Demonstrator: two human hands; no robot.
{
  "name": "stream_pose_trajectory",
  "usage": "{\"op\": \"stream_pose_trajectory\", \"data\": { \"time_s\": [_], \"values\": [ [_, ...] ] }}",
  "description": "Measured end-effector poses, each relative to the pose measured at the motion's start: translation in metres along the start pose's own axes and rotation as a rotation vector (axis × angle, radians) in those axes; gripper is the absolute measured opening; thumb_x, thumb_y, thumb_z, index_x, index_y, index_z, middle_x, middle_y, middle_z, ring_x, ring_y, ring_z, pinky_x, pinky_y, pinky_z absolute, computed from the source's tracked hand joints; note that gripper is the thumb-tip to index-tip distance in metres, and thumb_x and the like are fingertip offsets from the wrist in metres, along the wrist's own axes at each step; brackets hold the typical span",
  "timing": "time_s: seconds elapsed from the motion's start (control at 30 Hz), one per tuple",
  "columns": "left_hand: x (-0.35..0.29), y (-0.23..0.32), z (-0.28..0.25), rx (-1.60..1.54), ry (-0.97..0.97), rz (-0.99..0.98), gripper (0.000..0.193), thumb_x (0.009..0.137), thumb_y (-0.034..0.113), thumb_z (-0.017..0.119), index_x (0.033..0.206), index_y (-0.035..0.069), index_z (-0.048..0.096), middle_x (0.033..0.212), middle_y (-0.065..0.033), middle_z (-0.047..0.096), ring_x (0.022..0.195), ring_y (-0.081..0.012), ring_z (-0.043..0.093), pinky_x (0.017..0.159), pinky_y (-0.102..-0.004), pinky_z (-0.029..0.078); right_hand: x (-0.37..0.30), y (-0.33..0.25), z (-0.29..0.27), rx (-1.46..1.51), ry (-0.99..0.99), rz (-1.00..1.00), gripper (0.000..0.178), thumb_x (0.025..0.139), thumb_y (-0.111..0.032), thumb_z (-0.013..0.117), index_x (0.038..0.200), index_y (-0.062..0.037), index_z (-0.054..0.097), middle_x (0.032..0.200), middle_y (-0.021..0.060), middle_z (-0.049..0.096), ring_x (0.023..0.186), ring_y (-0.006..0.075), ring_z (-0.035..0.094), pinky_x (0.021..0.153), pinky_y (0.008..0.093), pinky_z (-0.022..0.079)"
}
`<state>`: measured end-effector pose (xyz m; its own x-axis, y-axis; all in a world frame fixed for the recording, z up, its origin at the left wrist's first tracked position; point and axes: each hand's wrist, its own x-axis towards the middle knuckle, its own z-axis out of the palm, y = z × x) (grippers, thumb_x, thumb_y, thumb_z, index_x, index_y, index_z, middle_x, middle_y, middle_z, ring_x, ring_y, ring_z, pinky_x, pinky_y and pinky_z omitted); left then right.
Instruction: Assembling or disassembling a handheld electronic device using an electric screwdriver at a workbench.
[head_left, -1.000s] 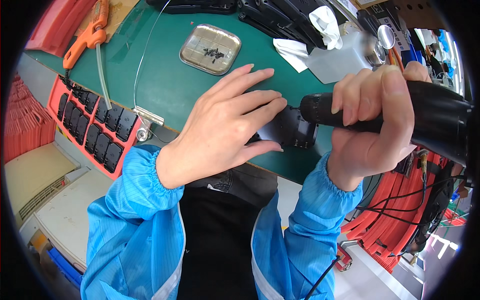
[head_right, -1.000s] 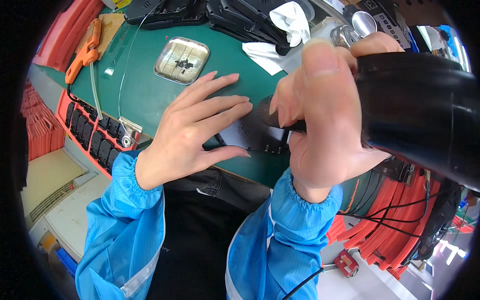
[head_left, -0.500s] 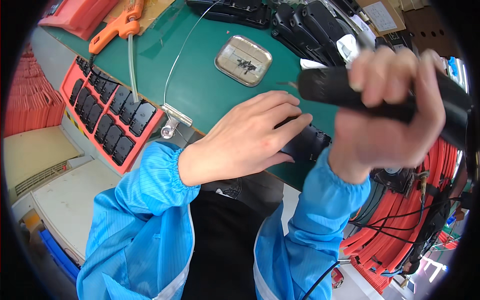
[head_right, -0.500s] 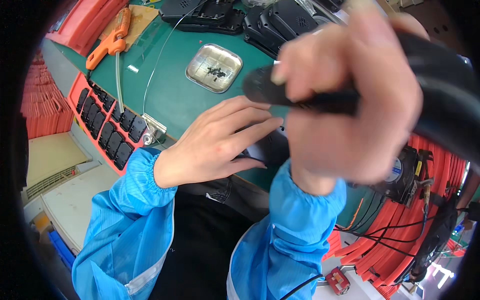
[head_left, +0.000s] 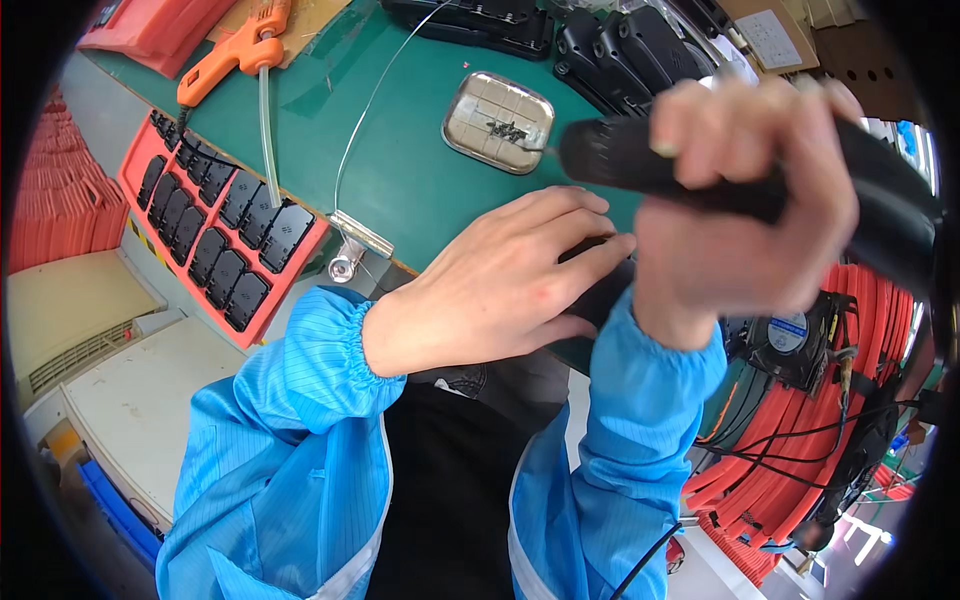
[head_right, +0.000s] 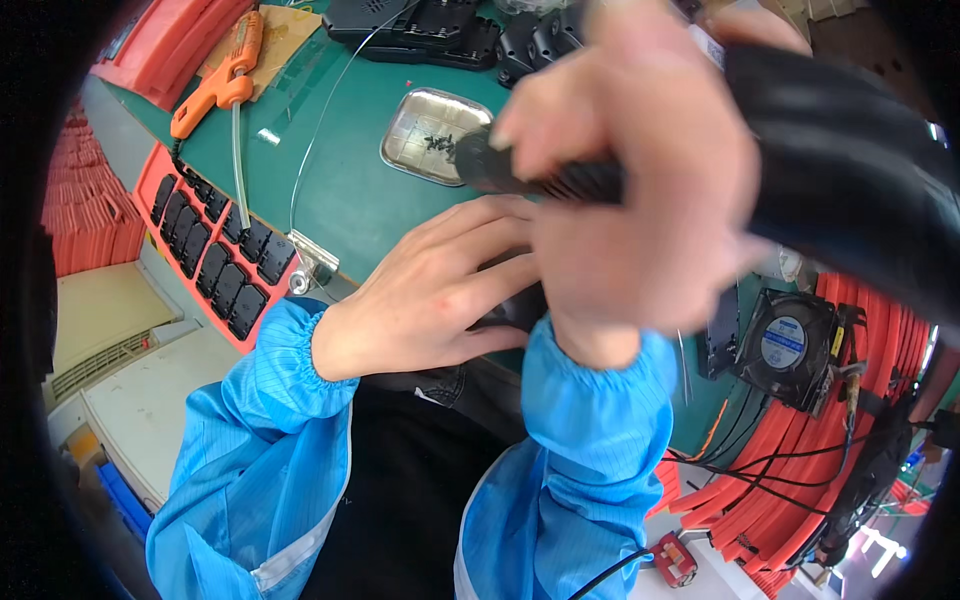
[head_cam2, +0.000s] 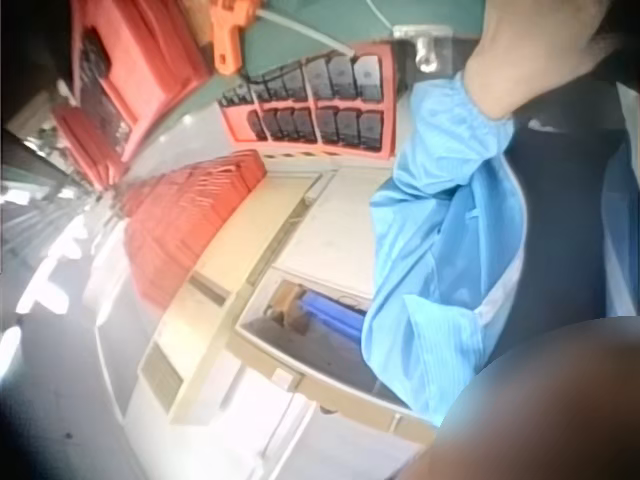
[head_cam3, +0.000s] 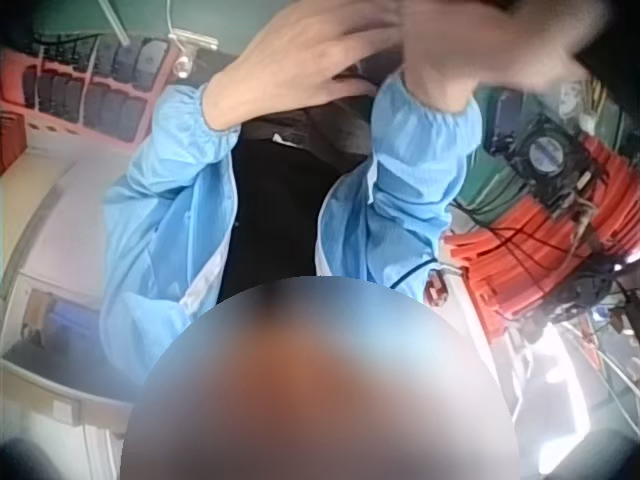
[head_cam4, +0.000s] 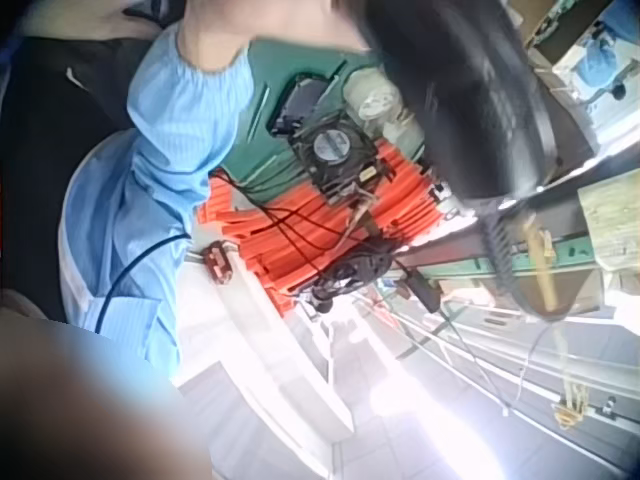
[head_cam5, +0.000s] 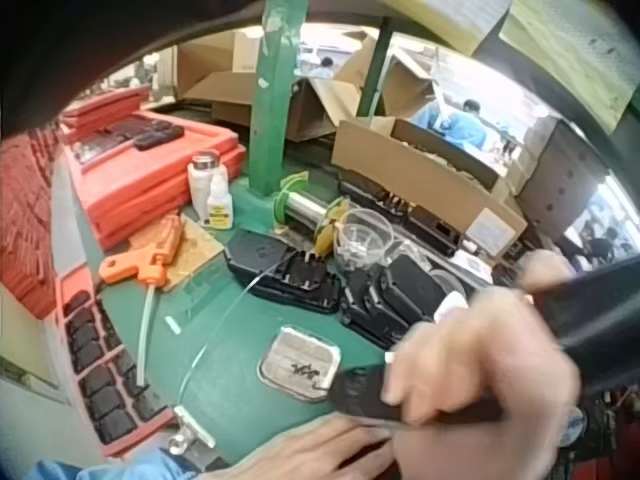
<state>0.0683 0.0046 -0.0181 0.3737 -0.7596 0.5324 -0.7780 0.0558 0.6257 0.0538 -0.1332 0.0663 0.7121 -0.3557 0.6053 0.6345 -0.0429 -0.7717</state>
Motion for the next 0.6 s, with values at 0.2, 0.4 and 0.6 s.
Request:
{"op": "stream_pose_trajectory", "data": {
  "time_s": [0.2,0.4,0.6],
  "values": [
    [-0.003,-0.005,0.002,-0.234,0.174,-0.042,0.043,0.063,0.008,0.091,0.101,0.000,0.073,0.114,-0.0145,0.069,0.107,-0.0343,0.066,0.093,-0.0433,0.055,-0.009,-0.044,-0.027,0.163,-0.004,-0.042,0.020,0.096,-0.017,0.058,0.110,-0.0027,0.056,0.069,-0.0023,0.046,0.055,0.0089,0.044,0.059,0.0273,0.040],
    [-0.005,-0.006,-0.009,-0.172,0.363,-0.133,0.034,0.063,0.000,0.090,0.094,-0.001,0.076,0.108,-0.0123,0.073,0.104,-0.0302,0.069,0.092,-0.0408,0.055,-0.021,-0.076,-0.029,0.066,-0.015,0.053,0.023,0.095,-0.022,0.062,0.108,-0.0062,0.051,0.067,-0.0024,0.051,0.051,0.0074,0.047,0.055,0.0254,0.043],
    [-0.002,-0.006,-0.008,-0.165,0.378,-0.114,0.031,0.063,-0.002,0.089,0.092,0.000,0.077,0.106,-0.0121,0.074,0.109,-0.0309,0.068,0.094,-0.0420,0.055,-0.027,-0.073,-0.036,0.135,0.015,0.014,0.027,0.093,-0.021,0.064,0.110,-0.0067,0.048,0.067,-0.0017,0.052,0.049,0.0088,0.049,0.054,0.0256,0.045]
  ]
}}
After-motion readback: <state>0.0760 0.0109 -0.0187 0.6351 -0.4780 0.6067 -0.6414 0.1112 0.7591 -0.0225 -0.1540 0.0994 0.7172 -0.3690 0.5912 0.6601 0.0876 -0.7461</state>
